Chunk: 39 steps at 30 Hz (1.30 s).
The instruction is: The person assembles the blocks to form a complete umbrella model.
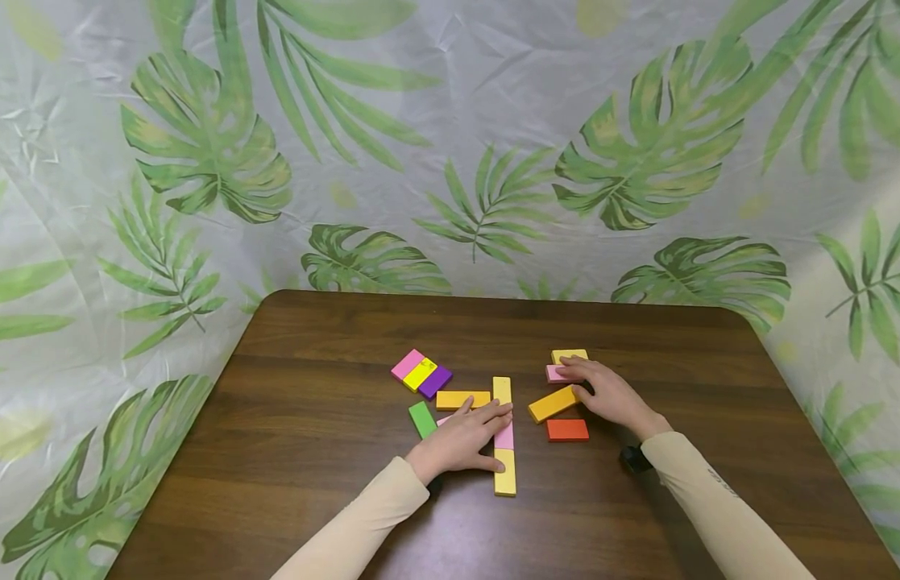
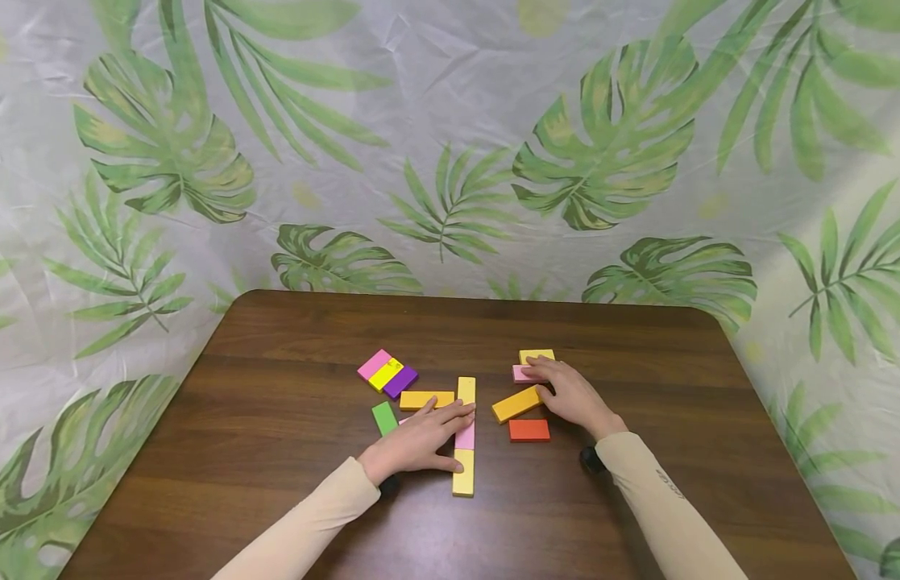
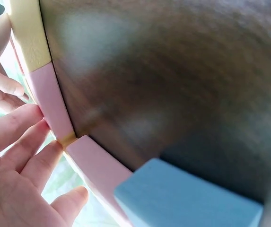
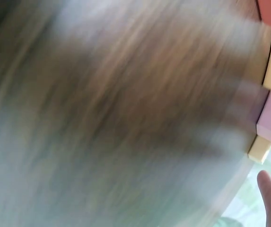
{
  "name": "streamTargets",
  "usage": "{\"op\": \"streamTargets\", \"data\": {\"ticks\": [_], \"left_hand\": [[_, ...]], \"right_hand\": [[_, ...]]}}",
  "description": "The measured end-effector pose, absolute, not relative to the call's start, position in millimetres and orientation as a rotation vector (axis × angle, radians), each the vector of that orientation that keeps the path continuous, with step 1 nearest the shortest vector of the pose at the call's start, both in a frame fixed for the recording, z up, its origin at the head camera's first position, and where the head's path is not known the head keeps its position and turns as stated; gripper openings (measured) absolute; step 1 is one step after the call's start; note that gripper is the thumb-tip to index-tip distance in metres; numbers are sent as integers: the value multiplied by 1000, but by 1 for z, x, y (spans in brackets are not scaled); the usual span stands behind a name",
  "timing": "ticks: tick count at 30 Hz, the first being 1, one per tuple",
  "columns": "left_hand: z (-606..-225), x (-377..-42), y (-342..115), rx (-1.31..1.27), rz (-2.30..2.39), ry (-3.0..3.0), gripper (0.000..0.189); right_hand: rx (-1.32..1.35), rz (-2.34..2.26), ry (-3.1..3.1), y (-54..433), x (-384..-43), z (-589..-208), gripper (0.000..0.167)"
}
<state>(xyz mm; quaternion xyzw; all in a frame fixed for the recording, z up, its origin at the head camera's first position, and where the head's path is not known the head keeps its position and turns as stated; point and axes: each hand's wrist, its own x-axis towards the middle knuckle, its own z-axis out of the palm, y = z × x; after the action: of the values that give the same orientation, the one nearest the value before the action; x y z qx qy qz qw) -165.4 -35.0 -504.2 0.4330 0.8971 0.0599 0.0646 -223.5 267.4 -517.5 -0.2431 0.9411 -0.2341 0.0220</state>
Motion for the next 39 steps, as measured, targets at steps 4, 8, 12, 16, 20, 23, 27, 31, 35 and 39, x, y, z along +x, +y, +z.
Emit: {"op": "streamTargets", "data": {"ticks": [4,8,12,16,20,23,27,31,35,39], "left_hand": [[-505,-165,-35,1301,188,2706,77],[-505,-165,-35,1295,198,2704,77],[-507,-165,-36,1288,211,2701,77],[-507,-165,-36,1284,217,2699,77],[-508,-165,-36,1283,217,2696,77],[-508,-165,-36,1283,219,2697,77],[-509,-165,-36,1284,218,2700,77],[-508,-165,-36,1281,217,2698,77],[-507,-165,-36,1273,225,2692,77],[-507,-166,-36,1268,232,2688,77]], "right_hand": [[-746,-727,2924,274,-225,-519,39],[-750,-734,2943,276,-224,-520,41],[-782,-775,2938,272,-220,-519,42],[-858,-804,2897,263,-212,-516,38],[-920,-786,2878,256,-206,-514,34],[-932,-783,2870,252,-203,-513,32],[-953,-759,2859,249,-202,-513,31],[-967,-733,2858,247,-203,-514,32],[-979,-730,2883,246,-204,-516,33],[-978,-733,2904,244,-206,-515,32]]}}
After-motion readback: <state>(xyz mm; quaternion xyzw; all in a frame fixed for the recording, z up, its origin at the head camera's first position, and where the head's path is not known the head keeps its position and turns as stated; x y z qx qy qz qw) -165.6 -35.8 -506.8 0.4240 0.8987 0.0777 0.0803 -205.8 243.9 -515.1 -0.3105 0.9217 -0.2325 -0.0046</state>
